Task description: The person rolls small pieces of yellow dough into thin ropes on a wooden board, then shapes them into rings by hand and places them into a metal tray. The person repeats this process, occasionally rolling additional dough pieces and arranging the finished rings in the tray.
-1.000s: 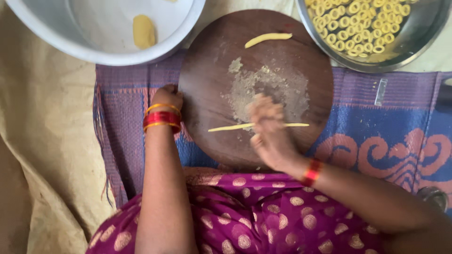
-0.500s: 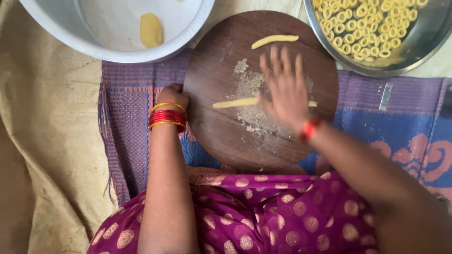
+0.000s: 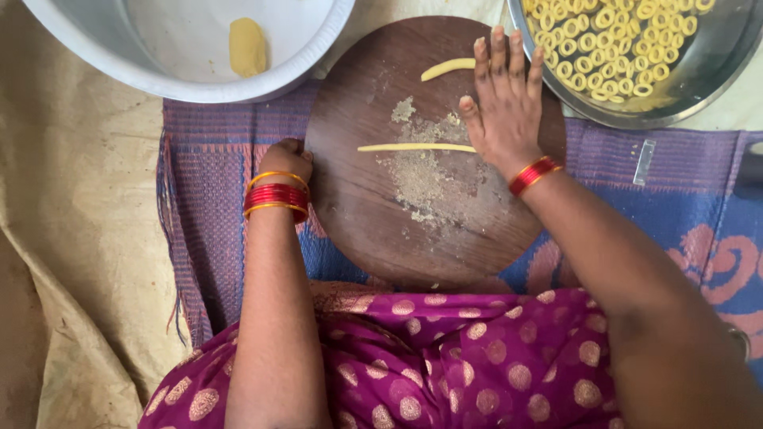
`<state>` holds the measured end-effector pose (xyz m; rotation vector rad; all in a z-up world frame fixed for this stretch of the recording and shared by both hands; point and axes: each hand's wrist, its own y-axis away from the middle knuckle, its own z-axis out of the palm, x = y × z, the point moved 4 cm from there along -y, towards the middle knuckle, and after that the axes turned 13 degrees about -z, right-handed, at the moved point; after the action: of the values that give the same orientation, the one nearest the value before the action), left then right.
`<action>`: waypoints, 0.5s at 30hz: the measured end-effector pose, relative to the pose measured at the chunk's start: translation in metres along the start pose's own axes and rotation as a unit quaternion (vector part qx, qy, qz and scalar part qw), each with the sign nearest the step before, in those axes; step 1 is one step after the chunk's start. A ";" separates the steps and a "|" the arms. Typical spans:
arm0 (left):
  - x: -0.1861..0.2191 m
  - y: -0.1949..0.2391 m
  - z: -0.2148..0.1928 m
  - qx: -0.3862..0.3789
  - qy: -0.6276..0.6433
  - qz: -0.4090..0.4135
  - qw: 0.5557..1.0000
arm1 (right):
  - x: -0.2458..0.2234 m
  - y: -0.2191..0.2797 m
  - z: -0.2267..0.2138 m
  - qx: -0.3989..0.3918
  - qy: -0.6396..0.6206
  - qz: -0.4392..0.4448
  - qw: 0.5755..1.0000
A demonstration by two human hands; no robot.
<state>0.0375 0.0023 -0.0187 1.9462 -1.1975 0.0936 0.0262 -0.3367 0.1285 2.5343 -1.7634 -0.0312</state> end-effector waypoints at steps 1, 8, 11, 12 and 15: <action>0.001 0.001 -0.001 0.010 -0.002 0.018 1.000 | -0.005 0.008 -0.003 -0.002 0.002 0.006 1.000; -0.001 0.004 -0.001 -0.019 0.021 -0.019 0.999 | -0.072 0.143 -0.001 -0.033 -0.100 -0.134 0.985; -0.002 0.004 0.000 -0.025 0.038 -0.024 0.999 | -0.051 0.121 0.006 -0.063 -0.038 -0.104 0.992; -0.001 0.004 -0.001 -0.023 0.035 -0.023 0.999 | -0.036 0.096 0.007 -0.028 0.002 -0.081 0.996; 0.001 0.003 -0.003 -0.025 0.038 -0.016 0.999 | 0.013 0.022 0.005 -0.011 0.045 -0.016 0.999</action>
<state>0.0365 0.0031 -0.0140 1.9001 -1.1091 0.1191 0.0098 -0.3563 0.1250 2.5050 -1.6813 0.0609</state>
